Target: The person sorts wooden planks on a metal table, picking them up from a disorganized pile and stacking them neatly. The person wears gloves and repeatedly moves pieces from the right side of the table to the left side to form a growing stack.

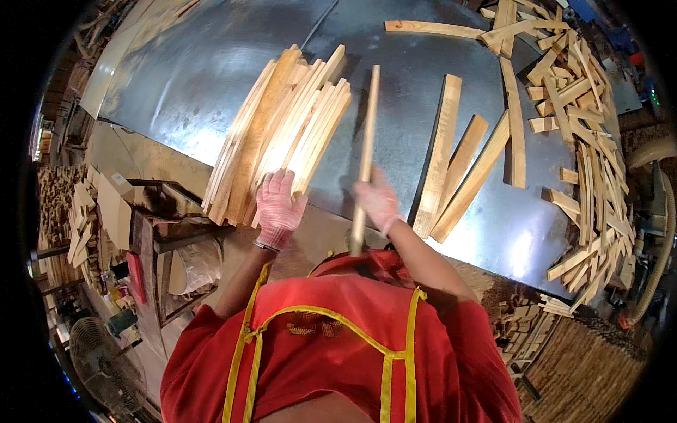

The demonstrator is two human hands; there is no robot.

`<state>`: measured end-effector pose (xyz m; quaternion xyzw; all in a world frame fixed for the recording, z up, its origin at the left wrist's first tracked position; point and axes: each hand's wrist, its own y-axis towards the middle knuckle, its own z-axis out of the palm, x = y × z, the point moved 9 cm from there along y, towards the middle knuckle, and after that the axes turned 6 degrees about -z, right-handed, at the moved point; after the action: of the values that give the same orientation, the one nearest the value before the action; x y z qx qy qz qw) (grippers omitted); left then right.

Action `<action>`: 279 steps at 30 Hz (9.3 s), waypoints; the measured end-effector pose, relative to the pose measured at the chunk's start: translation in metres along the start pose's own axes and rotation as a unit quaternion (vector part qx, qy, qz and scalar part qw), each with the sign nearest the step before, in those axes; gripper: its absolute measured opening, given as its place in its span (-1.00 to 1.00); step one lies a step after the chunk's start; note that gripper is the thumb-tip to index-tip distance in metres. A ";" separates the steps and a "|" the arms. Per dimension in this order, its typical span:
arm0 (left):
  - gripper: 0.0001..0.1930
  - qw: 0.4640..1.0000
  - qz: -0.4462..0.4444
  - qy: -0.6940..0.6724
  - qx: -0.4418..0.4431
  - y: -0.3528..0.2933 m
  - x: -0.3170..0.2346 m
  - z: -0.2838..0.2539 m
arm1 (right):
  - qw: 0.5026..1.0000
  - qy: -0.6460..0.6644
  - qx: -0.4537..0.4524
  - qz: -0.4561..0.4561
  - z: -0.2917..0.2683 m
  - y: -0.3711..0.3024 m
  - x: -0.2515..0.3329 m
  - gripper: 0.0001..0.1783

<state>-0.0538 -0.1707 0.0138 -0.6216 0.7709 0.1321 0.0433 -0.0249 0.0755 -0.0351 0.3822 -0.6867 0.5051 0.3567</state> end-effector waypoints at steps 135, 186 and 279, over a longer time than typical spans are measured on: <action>-0.51 0.659 -0.095 -0.557 0.497 -0.026 -0.122 0.025 | 0.880 0.413 0.226 0.068 0.005 -0.042 -0.007 -0.41; -0.05 0.877 0.147 -0.196 0.413 0.251 -0.719 0.289 | 0.917 0.283 -0.278 -0.030 -0.647 0.150 -0.120 -0.04; 0.02 0.759 0.070 -0.381 0.524 0.334 -0.519 0.213 | 0.831 -0.384 -0.402 -0.031 -0.802 0.347 -0.005 -0.20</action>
<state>-0.2819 0.4398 -0.0209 -0.3443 0.6814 -0.0636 0.6427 -0.2464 0.9205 0.0028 0.3892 -0.8986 -0.0146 0.2019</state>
